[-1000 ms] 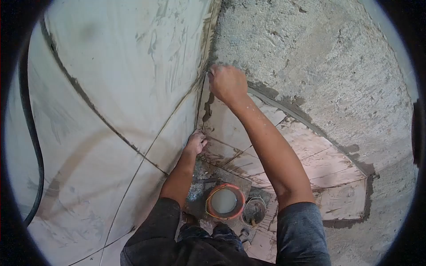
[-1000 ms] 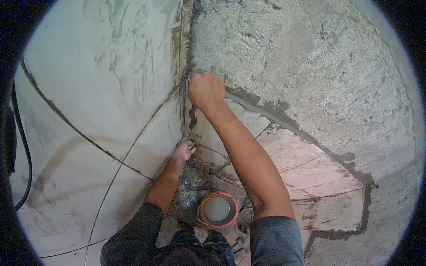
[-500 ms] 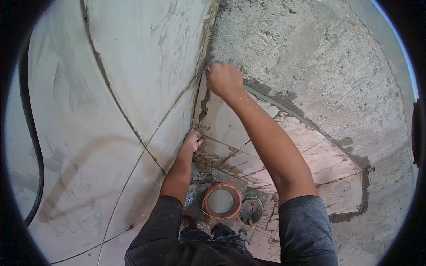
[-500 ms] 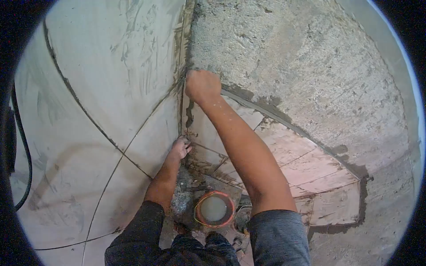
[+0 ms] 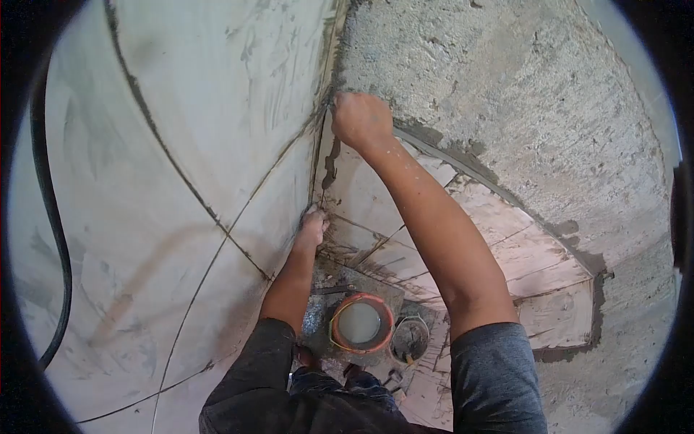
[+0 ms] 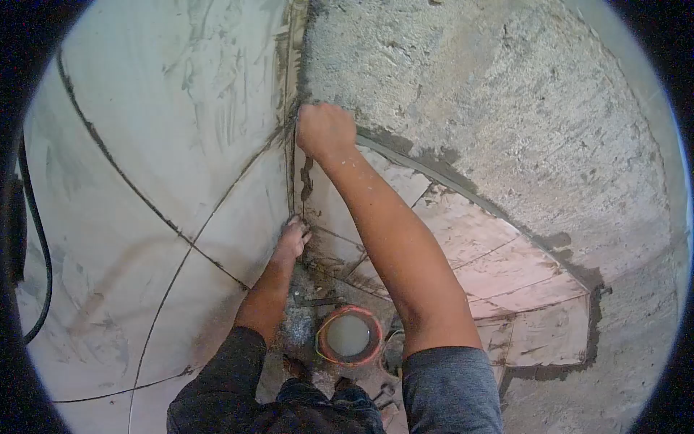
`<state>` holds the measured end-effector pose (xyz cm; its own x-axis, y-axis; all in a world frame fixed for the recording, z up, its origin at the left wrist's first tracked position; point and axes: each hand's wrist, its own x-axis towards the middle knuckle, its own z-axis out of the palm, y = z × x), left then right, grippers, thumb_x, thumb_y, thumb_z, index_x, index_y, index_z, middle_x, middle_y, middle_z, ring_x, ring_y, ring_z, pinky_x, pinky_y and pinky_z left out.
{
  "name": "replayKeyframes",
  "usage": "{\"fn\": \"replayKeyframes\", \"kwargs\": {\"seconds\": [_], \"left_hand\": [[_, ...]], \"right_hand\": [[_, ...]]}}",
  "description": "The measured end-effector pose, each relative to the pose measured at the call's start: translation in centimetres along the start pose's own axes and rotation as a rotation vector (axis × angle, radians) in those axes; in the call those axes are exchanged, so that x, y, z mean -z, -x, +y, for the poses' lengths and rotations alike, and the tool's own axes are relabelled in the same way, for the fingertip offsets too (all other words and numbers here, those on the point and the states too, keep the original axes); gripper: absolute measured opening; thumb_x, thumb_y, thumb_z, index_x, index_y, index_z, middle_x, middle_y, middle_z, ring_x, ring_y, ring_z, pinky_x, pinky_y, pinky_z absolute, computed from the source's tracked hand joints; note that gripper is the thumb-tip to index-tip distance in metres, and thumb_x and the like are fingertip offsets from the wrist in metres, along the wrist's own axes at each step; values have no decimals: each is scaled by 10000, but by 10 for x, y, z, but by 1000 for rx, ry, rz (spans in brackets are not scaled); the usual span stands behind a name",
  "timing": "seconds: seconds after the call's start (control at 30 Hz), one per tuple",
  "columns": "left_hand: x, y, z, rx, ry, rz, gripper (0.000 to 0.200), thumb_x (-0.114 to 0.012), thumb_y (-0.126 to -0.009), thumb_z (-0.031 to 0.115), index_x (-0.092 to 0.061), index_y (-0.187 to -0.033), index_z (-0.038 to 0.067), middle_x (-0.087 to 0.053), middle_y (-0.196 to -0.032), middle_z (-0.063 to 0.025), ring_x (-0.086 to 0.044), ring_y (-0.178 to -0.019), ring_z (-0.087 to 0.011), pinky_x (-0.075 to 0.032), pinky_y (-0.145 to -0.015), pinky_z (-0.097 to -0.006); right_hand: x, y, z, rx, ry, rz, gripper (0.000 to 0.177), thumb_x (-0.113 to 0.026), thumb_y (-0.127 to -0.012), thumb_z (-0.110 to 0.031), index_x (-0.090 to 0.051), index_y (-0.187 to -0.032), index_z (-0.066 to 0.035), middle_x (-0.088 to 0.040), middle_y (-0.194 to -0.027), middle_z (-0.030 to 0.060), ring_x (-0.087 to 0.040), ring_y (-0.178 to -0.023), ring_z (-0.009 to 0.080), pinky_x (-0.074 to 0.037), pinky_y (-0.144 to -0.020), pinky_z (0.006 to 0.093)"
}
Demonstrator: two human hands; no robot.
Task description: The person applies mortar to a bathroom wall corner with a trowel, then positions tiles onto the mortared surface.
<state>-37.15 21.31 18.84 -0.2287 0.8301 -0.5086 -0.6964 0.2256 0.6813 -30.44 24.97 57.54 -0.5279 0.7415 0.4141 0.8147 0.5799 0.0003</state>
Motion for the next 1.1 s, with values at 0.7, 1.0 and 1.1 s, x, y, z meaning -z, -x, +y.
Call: {"fn": "replayKeyframes", "kwargs": {"seconds": [0.7,1.0,1.1], "left_hand": [[9,-15,3,49,40,-32,598,-491,-908,54,-327,-1478,127,-407,-1452,-69,-390,-1323,-255,-263,-1131,-526],[0,-3,2,-7,-68,0,666,-486,-921,82,-219,-1529,136,-280,-1552,-89,-351,-1364,-255,-286,-1131,-500],[-5,8,13,38,-46,18,648,-486,-940,98,-221,-1530,144,-287,-1549,-90,-347,-1370,-254,-315,-1120,-480]], "right_hand": [[-3,1,1,148,54,30,164,-519,-838,-118,-659,-892,-50,-703,-832,173,-703,-783,340,-559,-665,452],[-1,3,-1,120,45,18,165,-533,-829,-123,-674,-883,-56,-709,-855,175,-707,-813,334,-561,-690,449],[1,1,-2,104,76,7,167,-534,-829,-125,-678,-880,-58,-710,-854,170,-708,-812,327,-560,-683,447]]}}
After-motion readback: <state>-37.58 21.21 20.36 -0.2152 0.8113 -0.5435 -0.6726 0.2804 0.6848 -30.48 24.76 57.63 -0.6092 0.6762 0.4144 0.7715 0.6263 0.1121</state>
